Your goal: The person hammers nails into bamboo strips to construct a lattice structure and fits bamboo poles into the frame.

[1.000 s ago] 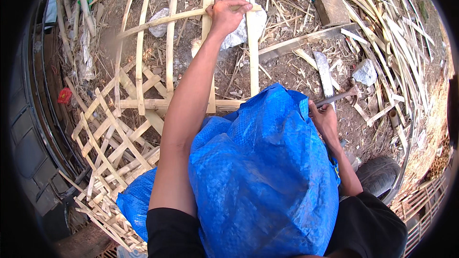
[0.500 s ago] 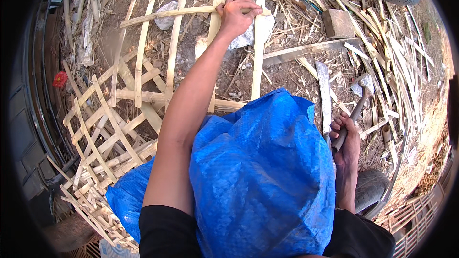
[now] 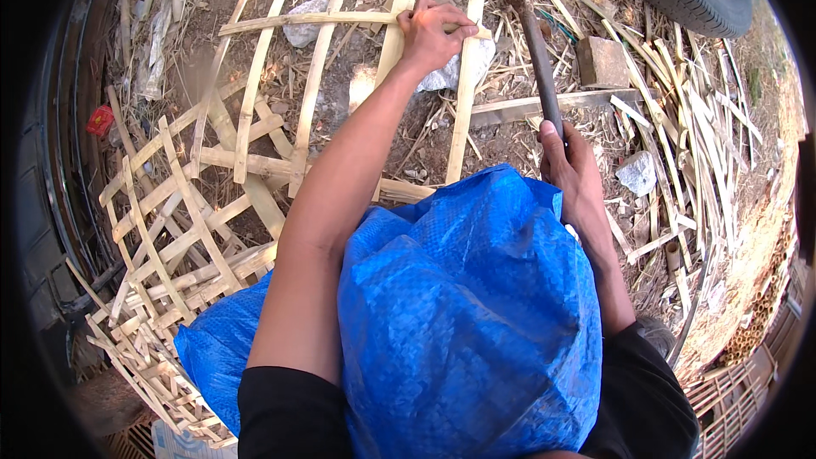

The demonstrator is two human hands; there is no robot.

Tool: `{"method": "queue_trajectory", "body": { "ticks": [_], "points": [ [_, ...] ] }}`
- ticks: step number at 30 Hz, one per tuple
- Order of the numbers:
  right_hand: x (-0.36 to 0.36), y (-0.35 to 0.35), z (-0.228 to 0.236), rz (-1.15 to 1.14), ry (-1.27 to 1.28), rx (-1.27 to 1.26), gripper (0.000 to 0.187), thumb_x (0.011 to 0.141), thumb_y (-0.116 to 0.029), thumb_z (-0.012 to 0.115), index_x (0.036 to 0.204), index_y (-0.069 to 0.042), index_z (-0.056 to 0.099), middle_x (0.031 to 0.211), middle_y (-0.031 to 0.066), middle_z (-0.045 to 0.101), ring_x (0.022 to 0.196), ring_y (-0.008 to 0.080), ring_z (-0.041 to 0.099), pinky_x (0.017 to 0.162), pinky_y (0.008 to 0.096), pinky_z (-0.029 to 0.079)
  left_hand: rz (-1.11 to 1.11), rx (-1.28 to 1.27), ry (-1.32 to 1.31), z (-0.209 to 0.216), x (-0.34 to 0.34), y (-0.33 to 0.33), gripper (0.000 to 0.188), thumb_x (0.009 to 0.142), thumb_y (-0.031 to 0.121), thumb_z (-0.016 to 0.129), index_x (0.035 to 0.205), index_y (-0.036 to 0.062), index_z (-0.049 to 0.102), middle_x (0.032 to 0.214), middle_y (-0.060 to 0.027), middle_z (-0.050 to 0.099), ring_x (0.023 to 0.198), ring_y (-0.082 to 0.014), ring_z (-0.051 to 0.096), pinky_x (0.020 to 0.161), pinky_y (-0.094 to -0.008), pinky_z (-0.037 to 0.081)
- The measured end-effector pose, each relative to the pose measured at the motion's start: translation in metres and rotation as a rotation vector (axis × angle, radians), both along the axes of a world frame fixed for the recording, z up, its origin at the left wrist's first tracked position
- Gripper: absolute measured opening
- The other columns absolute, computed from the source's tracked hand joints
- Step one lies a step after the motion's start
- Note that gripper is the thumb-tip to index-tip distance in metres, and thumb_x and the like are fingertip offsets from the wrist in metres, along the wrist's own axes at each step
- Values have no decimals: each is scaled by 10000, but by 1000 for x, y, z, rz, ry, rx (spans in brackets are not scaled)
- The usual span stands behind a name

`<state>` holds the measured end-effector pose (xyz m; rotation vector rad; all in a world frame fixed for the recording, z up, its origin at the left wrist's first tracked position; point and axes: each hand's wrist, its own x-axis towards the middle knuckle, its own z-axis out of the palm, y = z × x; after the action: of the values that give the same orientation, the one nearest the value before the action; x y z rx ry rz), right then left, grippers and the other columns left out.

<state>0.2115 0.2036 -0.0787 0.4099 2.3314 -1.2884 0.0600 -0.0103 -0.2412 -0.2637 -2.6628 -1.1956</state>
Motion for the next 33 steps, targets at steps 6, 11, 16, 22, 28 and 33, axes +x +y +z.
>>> {"method": "queue_trajectory", "body": {
  "ticks": [6,11,16,22,28,33],
  "points": [
    [2,-17,0,73,9,70,420,1022,-356,463,903,38,540,639,134,519,596,202,496,567,389,399,9,26,7,-3,1,-3,170,757,348,805,810,190,772,965,61,720,1122,-169,508,1007,-450,225],
    [1,-23,5,81,-23,81,415,1026,-353,452,883,31,521,636,150,515,593,213,496,569,401,404,13,22,3,-5,2,-7,170,758,343,805,813,186,773,970,59,722,1123,-163,508,1016,-452,211],
    [7,-23,1,69,21,69,409,1026,-355,451,907,28,527,630,154,515,586,220,501,562,407,402,-11,39,7,-6,0,-4,186,753,341,806,823,170,776,967,50,722,1109,-169,511,1019,-446,202],
    [9,-26,8,66,57,88,410,1026,-346,448,934,44,533,652,205,562,596,280,578,572,433,422,-17,38,-6,-2,1,-5,185,762,350,800,814,174,778,967,55,723,1094,-166,510,1010,-435,210],
    [1,-25,13,101,9,106,407,1026,-337,450,920,47,535,635,184,546,577,256,547,557,426,406,1,37,20,-4,2,-8,183,762,349,799,820,176,781,956,56,727,1079,-166,521,995,-438,227],
    [0,-19,2,110,-2,107,404,1026,-332,448,915,46,536,632,178,542,579,246,536,560,417,406,4,-9,4,-1,2,-7,224,759,378,802,849,173,785,982,29,729,1060,-160,562,1002,-425,260]
  ]
}}
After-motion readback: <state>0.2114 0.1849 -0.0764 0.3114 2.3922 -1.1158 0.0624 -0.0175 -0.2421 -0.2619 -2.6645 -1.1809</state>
